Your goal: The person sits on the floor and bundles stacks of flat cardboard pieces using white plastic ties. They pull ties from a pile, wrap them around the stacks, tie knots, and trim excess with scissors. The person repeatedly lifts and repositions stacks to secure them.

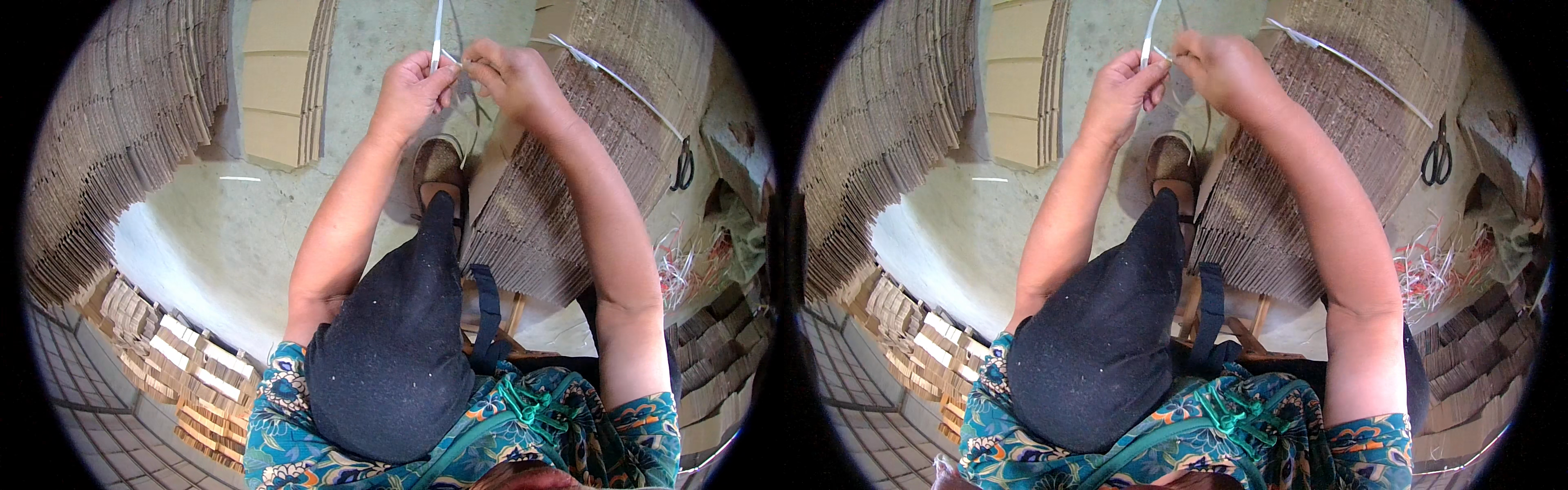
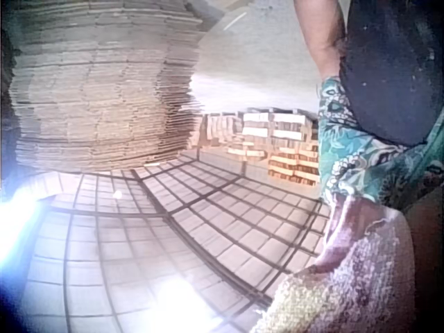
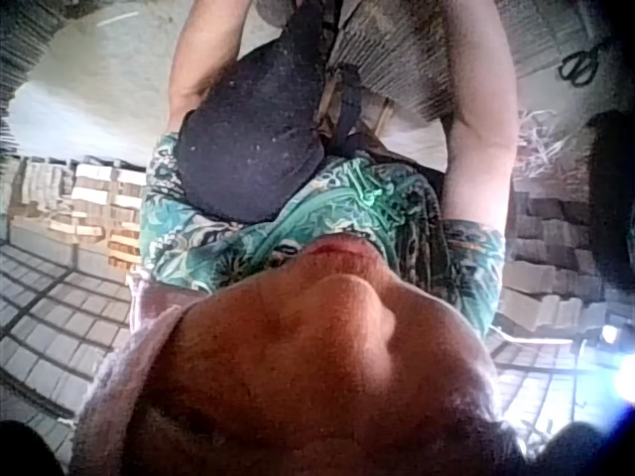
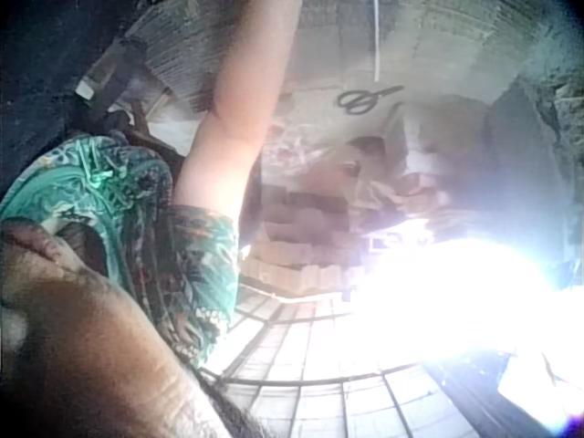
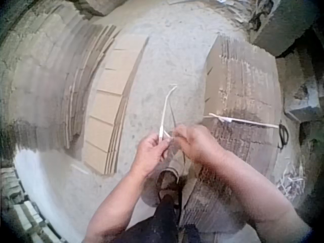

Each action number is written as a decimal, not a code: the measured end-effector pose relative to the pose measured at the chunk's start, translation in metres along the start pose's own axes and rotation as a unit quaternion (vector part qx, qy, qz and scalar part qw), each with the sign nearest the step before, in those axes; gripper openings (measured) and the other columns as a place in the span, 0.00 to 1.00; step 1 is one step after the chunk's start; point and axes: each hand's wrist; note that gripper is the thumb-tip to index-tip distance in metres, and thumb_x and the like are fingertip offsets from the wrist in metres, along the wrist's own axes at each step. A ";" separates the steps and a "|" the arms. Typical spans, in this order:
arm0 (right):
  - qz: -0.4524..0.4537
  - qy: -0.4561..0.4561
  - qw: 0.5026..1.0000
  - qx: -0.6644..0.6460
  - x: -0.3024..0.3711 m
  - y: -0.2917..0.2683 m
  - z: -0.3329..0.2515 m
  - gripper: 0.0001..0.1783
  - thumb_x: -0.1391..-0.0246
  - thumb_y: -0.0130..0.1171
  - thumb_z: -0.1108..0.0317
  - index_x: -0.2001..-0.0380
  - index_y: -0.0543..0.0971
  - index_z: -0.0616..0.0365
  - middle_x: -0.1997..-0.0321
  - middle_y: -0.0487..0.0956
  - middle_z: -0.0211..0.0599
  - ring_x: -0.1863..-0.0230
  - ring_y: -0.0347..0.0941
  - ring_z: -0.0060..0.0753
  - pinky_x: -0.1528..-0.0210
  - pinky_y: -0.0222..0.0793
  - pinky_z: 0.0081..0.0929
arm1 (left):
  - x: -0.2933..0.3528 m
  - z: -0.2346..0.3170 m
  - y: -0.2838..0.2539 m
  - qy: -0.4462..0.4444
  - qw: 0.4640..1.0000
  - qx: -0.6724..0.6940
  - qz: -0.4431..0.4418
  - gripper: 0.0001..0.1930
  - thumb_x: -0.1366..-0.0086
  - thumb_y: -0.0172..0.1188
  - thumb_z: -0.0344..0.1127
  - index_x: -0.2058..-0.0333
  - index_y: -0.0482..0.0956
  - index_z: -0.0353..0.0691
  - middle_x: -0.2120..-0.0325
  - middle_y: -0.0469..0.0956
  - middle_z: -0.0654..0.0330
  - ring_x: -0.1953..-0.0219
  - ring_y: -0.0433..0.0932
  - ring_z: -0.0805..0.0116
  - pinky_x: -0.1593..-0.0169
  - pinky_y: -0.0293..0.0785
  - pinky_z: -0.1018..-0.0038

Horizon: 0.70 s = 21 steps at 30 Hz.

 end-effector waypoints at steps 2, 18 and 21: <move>-0.003 0.017 1.000 -0.011 -0.003 0.000 0.002 0.11 0.50 0.51 0.61 0.69 0.75 0.58 0.75 0.76 0.50 0.68 0.74 0.52 0.65 0.69 0.41 | 0.001 0.001 0.002 -0.012 1.000 0.013 0.002 0.05 0.40 0.57 0.33 0.68 0.74 0.39 0.82 0.71 0.68 0.83 0.66 0.83 0.80 0.59 0.87; 0.062 0.008 0.995 -0.080 -0.005 -0.008 -0.004 0.08 0.52 0.55 0.67 0.72 0.76 0.61 0.75 0.77 0.45 0.79 0.75 0.37 0.72 0.69 0.29 | 0.000 -0.002 0.001 0.023 0.997 -0.036 0.056 0.04 0.41 0.57 0.31 0.68 0.75 0.37 0.80 0.72 0.68 0.81 0.66 0.83 0.79 0.60 0.85; 0.051 -0.009 0.996 -0.076 -0.004 -0.005 -0.002 0.08 0.55 0.57 0.67 0.72 0.77 0.61 0.75 0.77 0.46 0.78 0.75 0.38 0.73 0.69 0.29 | 0.000 -0.004 0.000 0.030 0.998 -0.018 0.056 0.04 0.41 0.57 0.30 0.68 0.75 0.37 0.80 0.72 0.67 0.81 0.66 0.82 0.79 0.60 0.85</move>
Point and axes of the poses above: each hand's wrist, its own x-axis away from the middle knuckle, its own y-axis out of the palm, z = x × y
